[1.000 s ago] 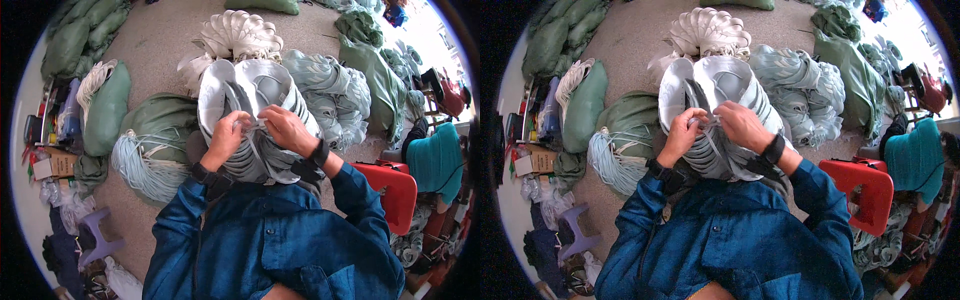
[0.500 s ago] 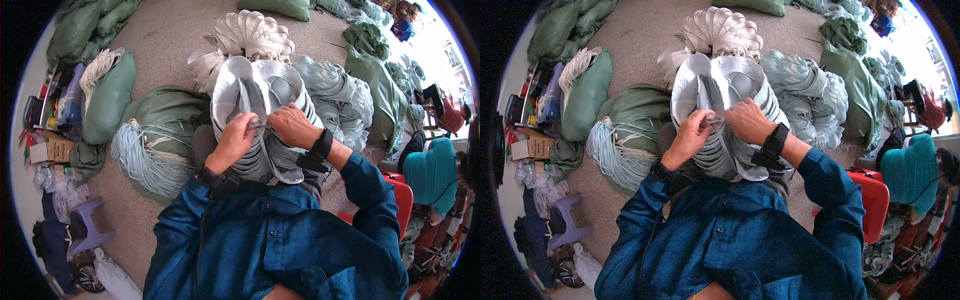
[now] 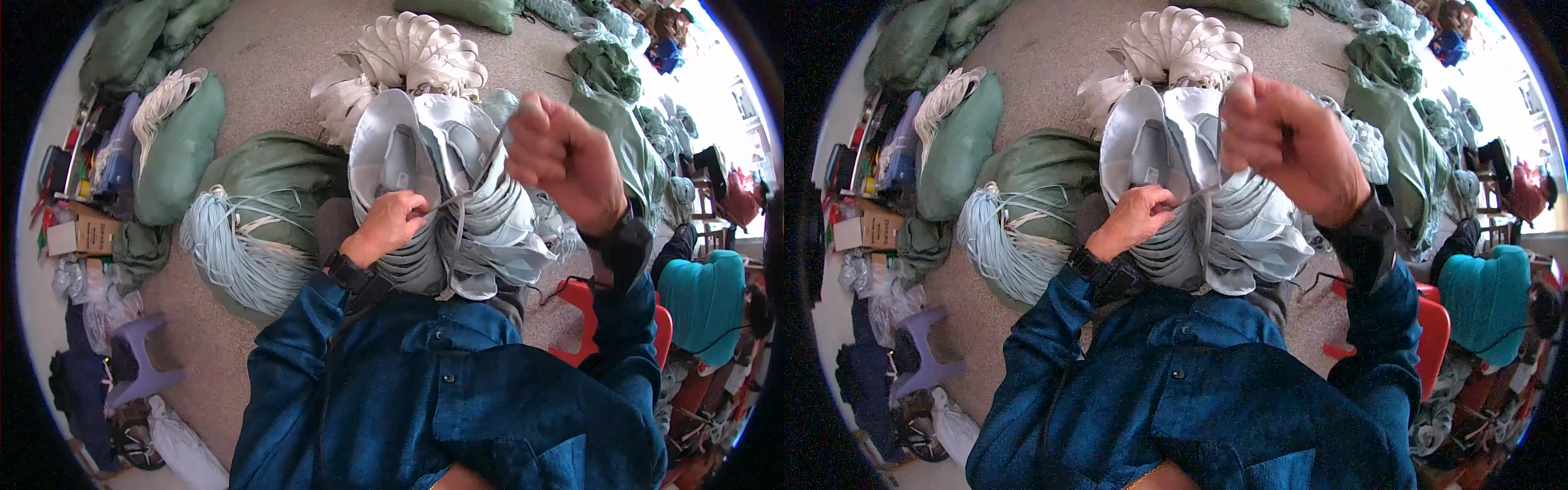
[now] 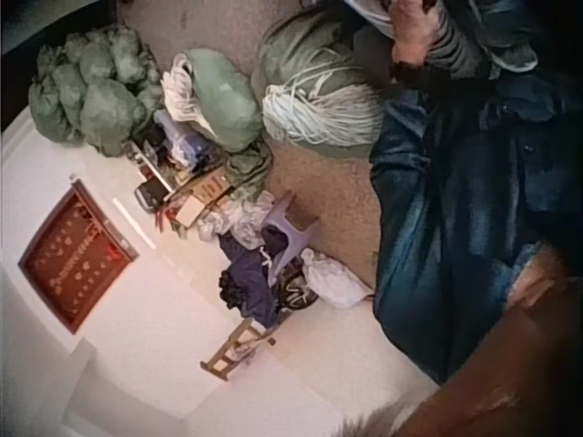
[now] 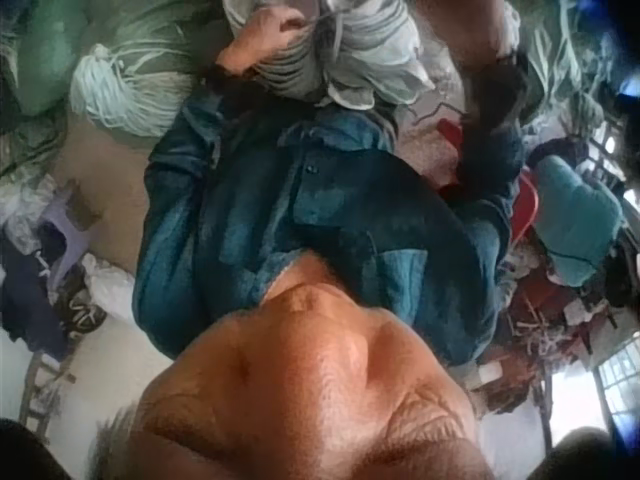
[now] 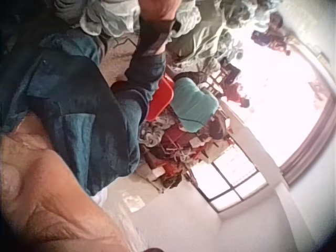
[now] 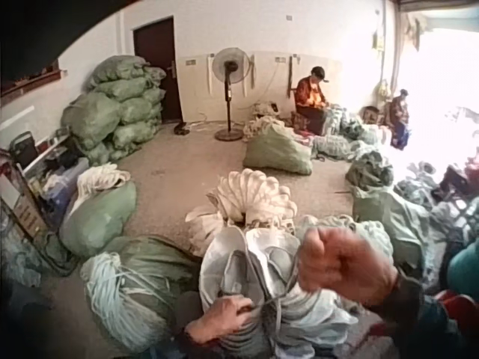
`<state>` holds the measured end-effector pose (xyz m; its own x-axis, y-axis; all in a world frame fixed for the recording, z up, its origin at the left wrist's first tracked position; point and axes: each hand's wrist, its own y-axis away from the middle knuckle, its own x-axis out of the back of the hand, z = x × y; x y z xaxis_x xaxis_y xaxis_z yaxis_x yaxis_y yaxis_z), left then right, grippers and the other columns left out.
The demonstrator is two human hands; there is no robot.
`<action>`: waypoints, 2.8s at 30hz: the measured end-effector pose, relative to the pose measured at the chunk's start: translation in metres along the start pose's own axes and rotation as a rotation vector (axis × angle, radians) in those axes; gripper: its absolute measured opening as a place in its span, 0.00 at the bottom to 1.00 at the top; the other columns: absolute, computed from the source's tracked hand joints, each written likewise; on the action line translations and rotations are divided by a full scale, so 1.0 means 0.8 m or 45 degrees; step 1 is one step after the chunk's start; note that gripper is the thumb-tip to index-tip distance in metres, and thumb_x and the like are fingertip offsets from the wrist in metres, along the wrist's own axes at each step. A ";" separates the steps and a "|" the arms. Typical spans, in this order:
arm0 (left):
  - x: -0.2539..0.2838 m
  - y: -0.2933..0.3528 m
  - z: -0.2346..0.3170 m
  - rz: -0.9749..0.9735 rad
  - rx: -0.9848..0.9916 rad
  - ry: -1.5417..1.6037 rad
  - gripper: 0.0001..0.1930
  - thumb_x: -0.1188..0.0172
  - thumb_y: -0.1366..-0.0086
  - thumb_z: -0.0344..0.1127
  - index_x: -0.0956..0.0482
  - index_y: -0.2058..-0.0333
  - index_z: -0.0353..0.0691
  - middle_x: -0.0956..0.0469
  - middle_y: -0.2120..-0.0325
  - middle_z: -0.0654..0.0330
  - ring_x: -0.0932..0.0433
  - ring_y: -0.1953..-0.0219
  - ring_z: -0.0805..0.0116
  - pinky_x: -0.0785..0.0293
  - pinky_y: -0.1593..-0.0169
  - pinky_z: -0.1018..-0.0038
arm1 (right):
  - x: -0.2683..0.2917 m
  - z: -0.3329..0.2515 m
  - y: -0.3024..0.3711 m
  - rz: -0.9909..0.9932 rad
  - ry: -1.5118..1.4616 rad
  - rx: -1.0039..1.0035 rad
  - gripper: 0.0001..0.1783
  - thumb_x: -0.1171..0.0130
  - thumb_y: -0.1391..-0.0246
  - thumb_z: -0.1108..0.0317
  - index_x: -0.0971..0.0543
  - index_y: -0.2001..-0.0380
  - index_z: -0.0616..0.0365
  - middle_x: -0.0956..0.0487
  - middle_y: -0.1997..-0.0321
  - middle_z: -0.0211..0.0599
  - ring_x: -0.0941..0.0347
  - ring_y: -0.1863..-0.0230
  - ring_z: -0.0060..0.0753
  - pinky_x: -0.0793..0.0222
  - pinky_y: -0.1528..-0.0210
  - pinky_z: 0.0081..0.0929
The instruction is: Sorting and preparing shoe upper components for manufacturing in a factory setting.
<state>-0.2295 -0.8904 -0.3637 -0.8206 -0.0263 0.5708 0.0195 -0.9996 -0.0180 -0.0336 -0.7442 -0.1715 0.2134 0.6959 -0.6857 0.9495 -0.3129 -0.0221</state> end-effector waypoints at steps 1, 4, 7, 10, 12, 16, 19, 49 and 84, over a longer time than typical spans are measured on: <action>-0.001 -0.002 0.004 0.003 -0.015 -0.036 0.11 0.35 0.47 0.31 0.20 0.63 0.39 0.21 0.68 0.51 0.21 0.64 0.50 0.27 0.60 0.61 | 0.002 -0.001 -0.002 0.010 0.005 0.013 0.07 0.51 0.39 0.66 0.31 0.71 0.55 0.42 0.79 0.18 0.45 0.79 0.16 0.41 0.70 0.23; -0.003 -0.012 0.018 0.027 -0.025 -0.106 0.09 0.34 0.45 0.33 0.21 0.66 0.38 0.23 0.70 0.53 0.22 0.65 0.51 0.28 0.61 0.61 | 0.000 0.008 -0.009 0.097 0.079 0.100 0.06 0.53 0.38 0.69 0.29 0.69 0.57 0.41 0.79 0.18 0.46 0.80 0.15 0.42 0.70 0.21; -0.017 -0.017 0.030 0.089 -0.054 -0.135 0.09 0.34 0.44 0.35 0.23 0.68 0.37 0.25 0.72 0.54 0.24 0.65 0.51 0.29 0.61 0.59 | -0.011 0.019 -0.012 0.193 0.393 0.133 0.07 0.54 0.39 0.72 0.26 0.67 0.61 0.38 0.78 0.21 0.43 0.78 0.15 0.41 0.70 0.19; -0.024 -0.022 0.022 0.183 -0.211 -0.197 0.09 0.35 0.42 0.36 0.23 0.70 0.37 0.26 0.73 0.55 0.26 0.65 0.52 0.30 0.60 0.61 | 0.008 0.020 -0.016 0.247 0.409 0.204 0.07 0.52 0.40 0.73 0.25 0.65 0.63 0.37 0.78 0.21 0.42 0.78 0.15 0.40 0.70 0.18; -0.017 -0.024 0.010 0.209 -0.348 0.043 0.07 0.39 0.37 0.34 0.24 0.69 0.36 0.25 0.72 0.59 0.27 0.66 0.63 0.32 0.58 0.67 | 0.019 0.018 -0.009 0.255 0.435 0.231 0.08 0.52 0.39 0.73 0.24 0.62 0.64 0.36 0.78 0.21 0.42 0.78 0.15 0.39 0.69 0.18; 0.002 -0.013 0.033 -0.132 0.079 0.917 0.12 0.46 0.28 0.37 0.24 0.69 0.37 0.27 0.78 0.67 0.30 0.73 0.77 0.33 0.66 0.79 | 0.026 0.024 0.008 0.345 0.472 0.251 0.10 0.50 0.35 0.69 0.23 0.60 0.65 0.32 0.76 0.21 0.38 0.75 0.15 0.38 0.68 0.17; 0.026 -0.025 0.057 -0.129 0.109 0.966 0.13 0.48 0.27 0.39 0.23 0.67 0.36 0.30 0.79 0.70 0.33 0.77 0.81 0.37 0.72 0.82 | 0.025 0.028 0.009 0.248 0.571 0.222 0.12 0.48 0.34 0.65 0.22 0.59 0.64 0.26 0.73 0.23 0.33 0.73 0.15 0.37 0.69 0.15; 0.013 -0.027 0.044 0.175 0.334 1.040 0.12 0.43 0.29 0.40 0.19 0.60 0.37 0.20 0.73 0.61 0.30 0.82 0.83 0.35 0.83 0.84 | 0.061 0.231 0.080 0.703 -0.059 0.051 0.12 0.45 0.35 0.66 0.22 0.56 0.63 0.20 0.67 0.32 0.25 0.67 0.24 0.27 0.59 0.21; 0.011 -0.031 0.058 0.037 0.063 1.003 0.06 0.40 0.32 0.36 0.23 0.62 0.40 0.19 0.72 0.63 0.26 0.74 0.81 0.28 0.69 0.82 | -0.034 0.154 0.110 -0.185 0.810 -0.035 0.08 0.44 0.36 0.69 0.22 0.59 0.63 0.20 0.69 0.34 0.23 0.69 0.23 0.28 0.64 0.21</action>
<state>-0.2107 -0.8662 -0.3203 -0.9820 -0.0604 -0.1789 0.0571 -0.9981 0.0236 0.0155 -0.8707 -0.2446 0.1692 0.9792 -0.1122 0.9826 -0.1764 -0.0578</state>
